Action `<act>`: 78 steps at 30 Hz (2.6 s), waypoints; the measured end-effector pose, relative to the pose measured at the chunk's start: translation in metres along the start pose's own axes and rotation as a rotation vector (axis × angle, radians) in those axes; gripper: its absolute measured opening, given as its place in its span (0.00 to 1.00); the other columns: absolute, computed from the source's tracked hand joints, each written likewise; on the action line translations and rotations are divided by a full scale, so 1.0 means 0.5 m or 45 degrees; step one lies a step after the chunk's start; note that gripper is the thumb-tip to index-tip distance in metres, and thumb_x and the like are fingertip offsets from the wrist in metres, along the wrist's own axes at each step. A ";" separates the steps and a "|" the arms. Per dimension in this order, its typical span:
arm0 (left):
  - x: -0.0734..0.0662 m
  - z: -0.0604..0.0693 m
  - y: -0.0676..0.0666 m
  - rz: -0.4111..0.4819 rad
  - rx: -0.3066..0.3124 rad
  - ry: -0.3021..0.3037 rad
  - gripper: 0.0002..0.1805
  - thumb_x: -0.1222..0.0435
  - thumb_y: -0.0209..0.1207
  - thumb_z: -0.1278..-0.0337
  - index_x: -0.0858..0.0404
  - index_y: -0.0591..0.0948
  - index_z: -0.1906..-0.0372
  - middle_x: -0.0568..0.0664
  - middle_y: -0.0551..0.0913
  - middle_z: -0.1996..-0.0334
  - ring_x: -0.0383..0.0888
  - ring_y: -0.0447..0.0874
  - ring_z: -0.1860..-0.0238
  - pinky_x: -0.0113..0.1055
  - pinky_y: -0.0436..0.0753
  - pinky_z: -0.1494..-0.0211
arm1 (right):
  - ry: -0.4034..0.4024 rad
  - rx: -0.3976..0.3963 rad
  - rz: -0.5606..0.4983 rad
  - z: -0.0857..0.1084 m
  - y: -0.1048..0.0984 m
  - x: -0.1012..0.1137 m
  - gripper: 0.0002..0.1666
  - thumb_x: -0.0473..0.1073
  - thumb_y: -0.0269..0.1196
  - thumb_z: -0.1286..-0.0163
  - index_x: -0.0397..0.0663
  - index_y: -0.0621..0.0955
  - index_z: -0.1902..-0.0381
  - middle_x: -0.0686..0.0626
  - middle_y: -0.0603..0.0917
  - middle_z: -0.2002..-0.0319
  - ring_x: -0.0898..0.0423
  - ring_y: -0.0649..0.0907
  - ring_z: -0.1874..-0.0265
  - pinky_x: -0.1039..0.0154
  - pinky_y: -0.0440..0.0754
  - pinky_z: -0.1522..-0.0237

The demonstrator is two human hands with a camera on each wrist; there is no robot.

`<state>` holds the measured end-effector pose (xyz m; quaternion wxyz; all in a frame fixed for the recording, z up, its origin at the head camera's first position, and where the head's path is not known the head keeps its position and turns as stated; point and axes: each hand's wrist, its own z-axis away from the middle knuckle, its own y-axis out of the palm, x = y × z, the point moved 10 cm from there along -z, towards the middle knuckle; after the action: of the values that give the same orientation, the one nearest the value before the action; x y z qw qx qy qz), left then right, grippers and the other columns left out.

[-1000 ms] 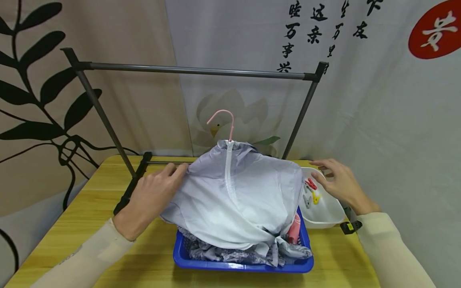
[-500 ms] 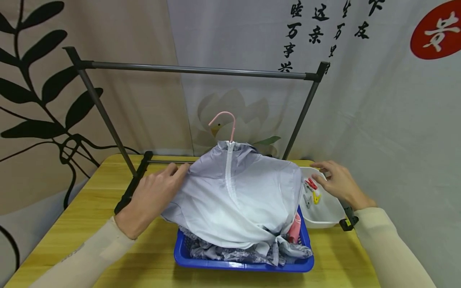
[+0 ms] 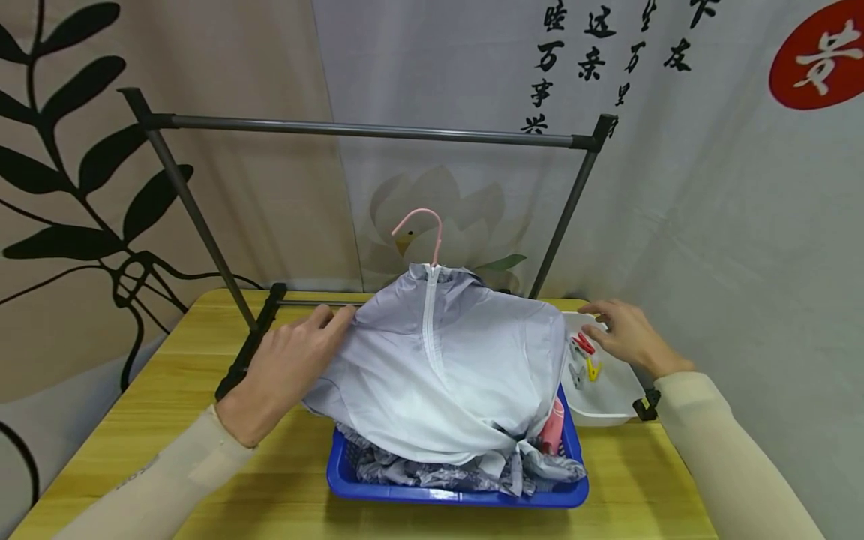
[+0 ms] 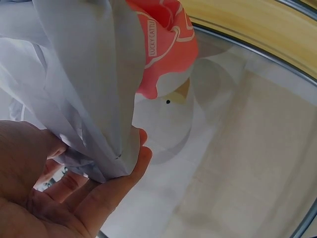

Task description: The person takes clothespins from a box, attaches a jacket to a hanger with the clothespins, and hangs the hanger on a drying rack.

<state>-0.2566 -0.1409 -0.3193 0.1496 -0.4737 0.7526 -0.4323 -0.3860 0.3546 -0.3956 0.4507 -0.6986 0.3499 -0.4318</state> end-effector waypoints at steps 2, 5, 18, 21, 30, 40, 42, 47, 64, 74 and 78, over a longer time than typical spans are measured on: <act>0.000 0.000 0.000 -0.001 -0.002 0.002 0.20 0.76 0.70 0.23 0.63 0.82 0.34 0.62 0.90 0.56 0.50 0.82 0.82 0.40 0.81 0.85 | -0.002 0.018 0.004 -0.005 0.005 -0.004 0.22 0.42 0.73 0.17 0.39 0.89 0.31 0.28 0.90 0.33 0.29 0.92 0.41 0.27 0.91 0.38; 0.001 0.001 0.001 -0.001 -0.005 0.004 0.20 0.76 0.70 0.23 0.63 0.82 0.34 0.63 0.91 0.56 0.51 0.83 0.81 0.40 0.81 0.85 | 0.007 0.057 -0.001 -0.013 0.016 -0.012 0.21 0.41 0.73 0.17 0.38 0.89 0.32 0.28 0.90 0.33 0.28 0.92 0.40 0.27 0.92 0.37; 0.001 -0.001 -0.005 0.011 0.011 0.003 0.22 0.77 0.71 0.24 0.62 0.81 0.32 0.62 0.90 0.55 0.51 0.83 0.81 0.39 0.81 0.84 | 0.046 0.212 -0.019 -0.033 0.057 -0.040 0.20 0.38 0.73 0.20 0.34 0.89 0.35 0.27 0.90 0.35 0.25 0.90 0.39 0.28 0.92 0.36; 0.003 -0.001 -0.005 0.008 0.014 -0.001 0.23 0.77 0.71 0.24 0.62 0.81 0.32 0.62 0.90 0.55 0.51 0.83 0.81 0.39 0.81 0.84 | 0.058 0.237 -0.026 -0.036 0.066 -0.041 0.19 0.38 0.73 0.20 0.35 0.90 0.36 0.27 0.91 0.36 0.26 0.90 0.40 0.29 0.93 0.37; -0.002 -0.001 -0.005 -0.023 -0.028 0.016 0.21 0.77 0.71 0.24 0.63 0.82 0.33 0.62 0.90 0.57 0.51 0.82 0.81 0.39 0.80 0.85 | 0.083 0.292 -0.007 -0.036 0.088 -0.044 0.20 0.38 0.73 0.21 0.34 0.90 0.37 0.26 0.91 0.38 0.26 0.91 0.41 0.30 0.93 0.37; -0.002 -0.001 -0.005 -0.014 -0.001 0.002 0.22 0.77 0.72 0.25 0.62 0.83 0.33 0.62 0.90 0.55 0.49 0.83 0.80 0.38 0.81 0.84 | 0.128 0.349 0.046 -0.032 0.112 -0.048 0.18 0.36 0.73 0.22 0.32 0.91 0.39 0.26 0.92 0.41 0.29 0.91 0.45 0.28 0.91 0.35; -0.001 0.000 -0.006 -0.009 0.004 0.002 0.23 0.77 0.72 0.25 0.62 0.83 0.32 0.62 0.90 0.55 0.50 0.84 0.80 0.38 0.81 0.84 | 0.146 0.364 0.055 -0.033 0.116 -0.049 0.17 0.36 0.73 0.22 0.33 0.91 0.39 0.27 0.92 0.42 0.30 0.91 0.45 0.27 0.91 0.33; 0.000 0.001 -0.006 -0.001 0.002 0.006 0.23 0.78 0.71 0.25 0.62 0.83 0.31 0.62 0.90 0.55 0.49 0.84 0.80 0.38 0.81 0.84 | 0.201 0.426 0.064 -0.035 0.128 -0.055 0.18 0.34 0.72 0.21 0.32 0.90 0.38 0.29 0.92 0.43 0.35 0.90 0.48 0.31 0.93 0.35; 0.002 -0.002 -0.005 0.005 -0.011 0.009 0.17 0.76 0.69 0.22 0.63 0.83 0.36 0.61 0.89 0.58 0.49 0.81 0.82 0.38 0.79 0.85 | 0.240 0.499 0.113 -0.041 0.149 -0.058 0.15 0.33 0.73 0.22 0.33 0.91 0.41 0.34 0.94 0.49 0.43 0.88 0.57 0.40 0.97 0.42; 0.002 -0.001 -0.005 0.008 0.000 0.002 0.18 0.77 0.70 0.23 0.62 0.83 0.36 0.60 0.89 0.57 0.48 0.81 0.81 0.38 0.80 0.85 | 0.296 0.530 0.096 -0.037 0.156 -0.062 0.22 0.27 0.71 0.24 0.30 0.89 0.35 0.29 0.92 0.41 0.38 0.88 0.52 0.34 0.95 0.37; 0.000 0.000 -0.004 0.003 0.004 0.009 0.20 0.78 0.71 0.24 0.63 0.83 0.35 0.60 0.88 0.57 0.48 0.81 0.81 0.37 0.80 0.85 | 0.314 0.544 0.073 -0.037 0.162 -0.066 0.23 0.25 0.72 0.26 0.30 0.89 0.34 0.27 0.92 0.40 0.38 0.89 0.52 0.35 0.96 0.38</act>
<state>-0.2554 -0.1413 -0.3179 0.1484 -0.4710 0.7531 -0.4348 -0.4234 0.3491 -0.4766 0.5541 -0.5193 0.3227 -0.5649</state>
